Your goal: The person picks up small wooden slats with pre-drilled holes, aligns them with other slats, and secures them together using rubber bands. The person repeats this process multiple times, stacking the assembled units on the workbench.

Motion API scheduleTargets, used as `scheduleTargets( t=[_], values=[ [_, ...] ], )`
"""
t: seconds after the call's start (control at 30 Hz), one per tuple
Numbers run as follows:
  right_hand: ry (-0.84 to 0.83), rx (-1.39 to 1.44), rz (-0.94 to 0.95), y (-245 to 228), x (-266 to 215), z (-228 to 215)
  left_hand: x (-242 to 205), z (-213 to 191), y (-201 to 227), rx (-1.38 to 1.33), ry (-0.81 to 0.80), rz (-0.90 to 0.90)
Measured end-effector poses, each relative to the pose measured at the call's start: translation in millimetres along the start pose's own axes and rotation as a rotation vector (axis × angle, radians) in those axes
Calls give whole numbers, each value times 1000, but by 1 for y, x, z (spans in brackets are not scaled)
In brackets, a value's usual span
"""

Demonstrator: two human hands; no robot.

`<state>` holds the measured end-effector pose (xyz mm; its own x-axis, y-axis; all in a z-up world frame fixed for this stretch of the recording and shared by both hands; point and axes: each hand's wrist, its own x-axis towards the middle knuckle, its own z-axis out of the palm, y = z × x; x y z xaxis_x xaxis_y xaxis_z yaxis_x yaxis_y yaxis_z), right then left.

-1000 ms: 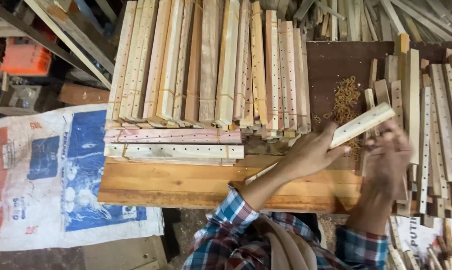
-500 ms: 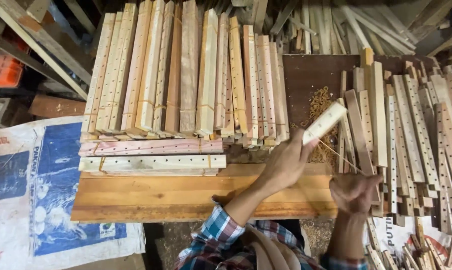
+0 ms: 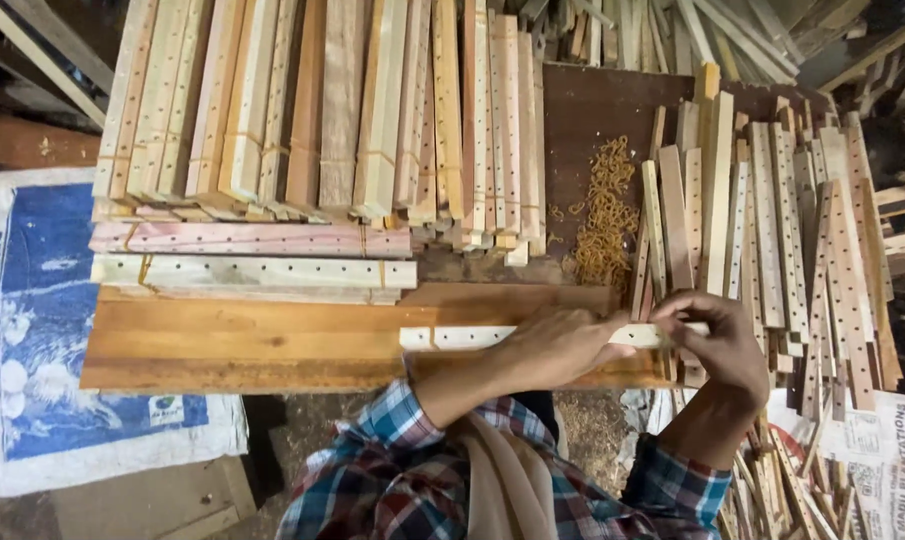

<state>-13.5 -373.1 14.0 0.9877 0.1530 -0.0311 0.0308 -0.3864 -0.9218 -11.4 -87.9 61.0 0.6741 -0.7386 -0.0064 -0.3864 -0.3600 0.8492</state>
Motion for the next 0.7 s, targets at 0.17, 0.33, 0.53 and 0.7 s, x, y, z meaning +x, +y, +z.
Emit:
scheduleTargets(
  t=[0.17,0.33,0.53,0.7],
  values=[
    [-126,50,94,-29,-32,3,10,54,-33,289,-98,63],
    [217,253,-65,62,-62,-3,33,47,11,431,362,204],
    [578,778,-113,32,-21,71,53,35,-15,380,994,334],
    [703,1049,70,-1,6,126,53,9,-40,-451,492,-42]
  ],
)
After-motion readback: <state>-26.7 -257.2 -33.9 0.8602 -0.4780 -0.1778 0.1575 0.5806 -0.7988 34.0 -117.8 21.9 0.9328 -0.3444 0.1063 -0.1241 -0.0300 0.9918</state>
